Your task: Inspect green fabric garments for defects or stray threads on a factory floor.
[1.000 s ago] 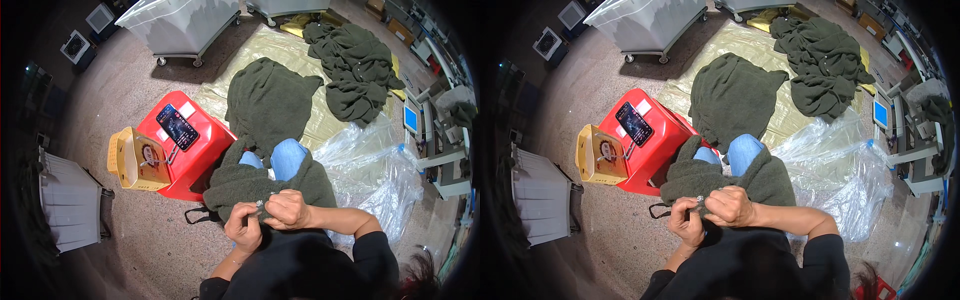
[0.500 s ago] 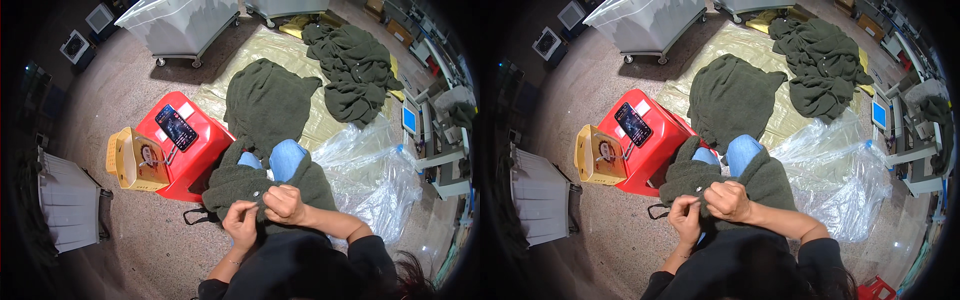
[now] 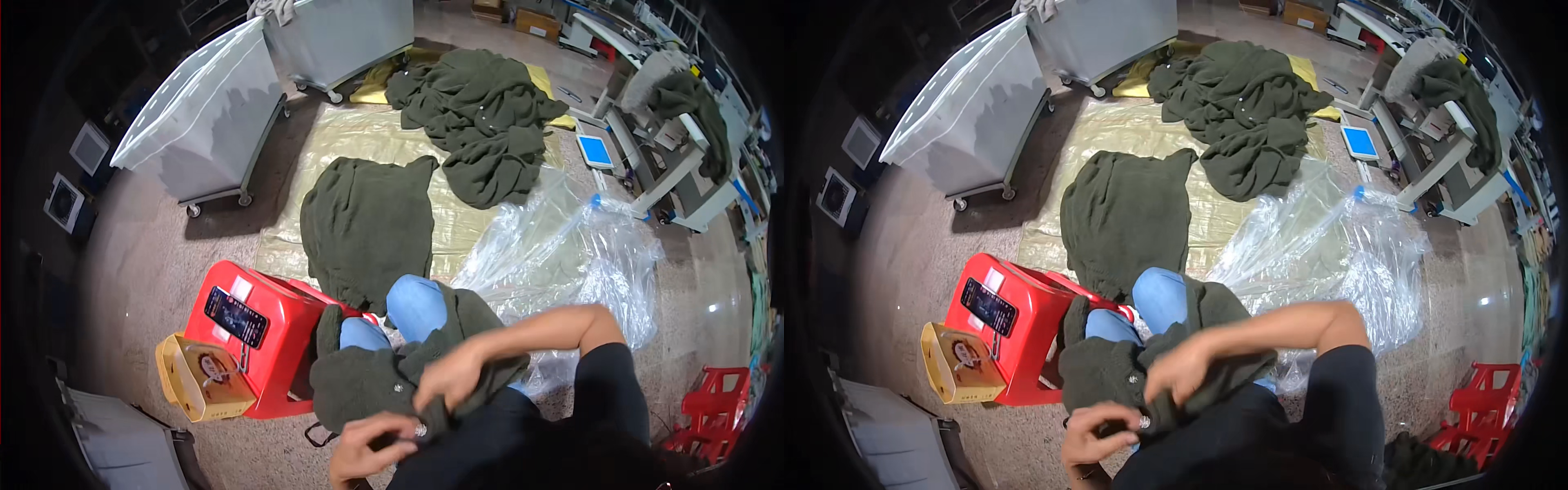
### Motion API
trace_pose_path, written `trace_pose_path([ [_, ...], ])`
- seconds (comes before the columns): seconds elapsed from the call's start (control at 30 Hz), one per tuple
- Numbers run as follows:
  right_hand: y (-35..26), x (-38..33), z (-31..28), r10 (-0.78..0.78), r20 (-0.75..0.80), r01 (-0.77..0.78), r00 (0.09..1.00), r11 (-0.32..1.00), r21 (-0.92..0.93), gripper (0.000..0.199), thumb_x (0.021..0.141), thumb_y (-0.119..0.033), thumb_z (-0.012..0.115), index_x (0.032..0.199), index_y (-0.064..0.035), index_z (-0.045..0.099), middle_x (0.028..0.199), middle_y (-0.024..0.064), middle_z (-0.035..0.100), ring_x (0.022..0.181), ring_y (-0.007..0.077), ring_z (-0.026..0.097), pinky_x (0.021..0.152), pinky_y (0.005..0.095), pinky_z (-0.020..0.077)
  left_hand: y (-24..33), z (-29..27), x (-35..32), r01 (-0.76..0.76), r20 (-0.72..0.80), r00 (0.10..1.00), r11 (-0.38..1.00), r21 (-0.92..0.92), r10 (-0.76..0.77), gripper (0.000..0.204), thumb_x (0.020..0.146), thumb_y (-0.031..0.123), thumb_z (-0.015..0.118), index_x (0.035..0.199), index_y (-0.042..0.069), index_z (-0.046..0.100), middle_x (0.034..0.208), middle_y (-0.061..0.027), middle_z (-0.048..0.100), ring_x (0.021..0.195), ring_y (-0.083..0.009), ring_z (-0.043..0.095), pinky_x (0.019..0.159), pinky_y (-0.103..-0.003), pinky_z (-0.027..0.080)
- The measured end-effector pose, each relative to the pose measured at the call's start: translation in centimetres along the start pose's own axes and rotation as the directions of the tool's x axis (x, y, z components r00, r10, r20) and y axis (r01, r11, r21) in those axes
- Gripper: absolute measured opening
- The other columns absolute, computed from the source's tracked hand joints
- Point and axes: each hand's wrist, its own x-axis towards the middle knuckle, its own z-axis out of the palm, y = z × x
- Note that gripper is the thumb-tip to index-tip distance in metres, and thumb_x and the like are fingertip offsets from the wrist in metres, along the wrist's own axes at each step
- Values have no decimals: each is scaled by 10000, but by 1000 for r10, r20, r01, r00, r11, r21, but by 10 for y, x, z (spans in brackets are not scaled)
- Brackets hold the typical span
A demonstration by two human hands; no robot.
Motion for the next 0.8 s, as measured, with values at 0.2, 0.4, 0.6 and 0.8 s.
trace_pose_path([
  [0.2, -143, -203, -263, -16, -997, -968, -70, -239, 72, 356, 731, -136, 592, 1074, -58, 641, 888, 155, 676, 818, 333, 656, 752, 392, 523, -19, -4, -16, 122, -538, 828, 987, -106, -160, 266, 818, -77, 623, 1081, -50, 601, 971, -121, 660, 916, -193, 652, 827, -312, 524],
  [0.4, -202, -314, -328, -866, -272, -899, -419, 437, -7, 211, 714, -48, 569, 917, -81, 615, 909, 220, 654, 874, 398, 627, 742, 455, 497, -49, 8, -9, 95, -659, 699, 949, -299, -278, 149, 887, 2, 627, 1031, -35, 627, 876, -106, 689, 782, -154, 657, 739, -264, 529],
  [0.6, 21, -293, -290, -400, -914, -914, -70, 392, -102, 293, 802, -153, 594, 1078, -58, 625, 1015, 154, 643, 958, 285, 641, 846, 366, 503, -92, 8, 8, 269, -693, 671, 958, -104, -263, 138, 883, 20, 634, 1010, -34, 634, 921, -103, 682, 829, -153, 643, 745, -271, 509],
  [0.8, 291, -127, -149, 559, -779, -719, 284, 661, 212, 286, 745, -132, 657, 1022, -76, 698, 977, 132, 703, 896, 260, 672, 785, 373, 517, -148, 9, 37, 514, -687, 726, 686, 515, -28, 784, 717, 159, 764, 1404, 75, 397, 1469, -264, 276, 1326, -432, 303, 1087, -479, 274],
])
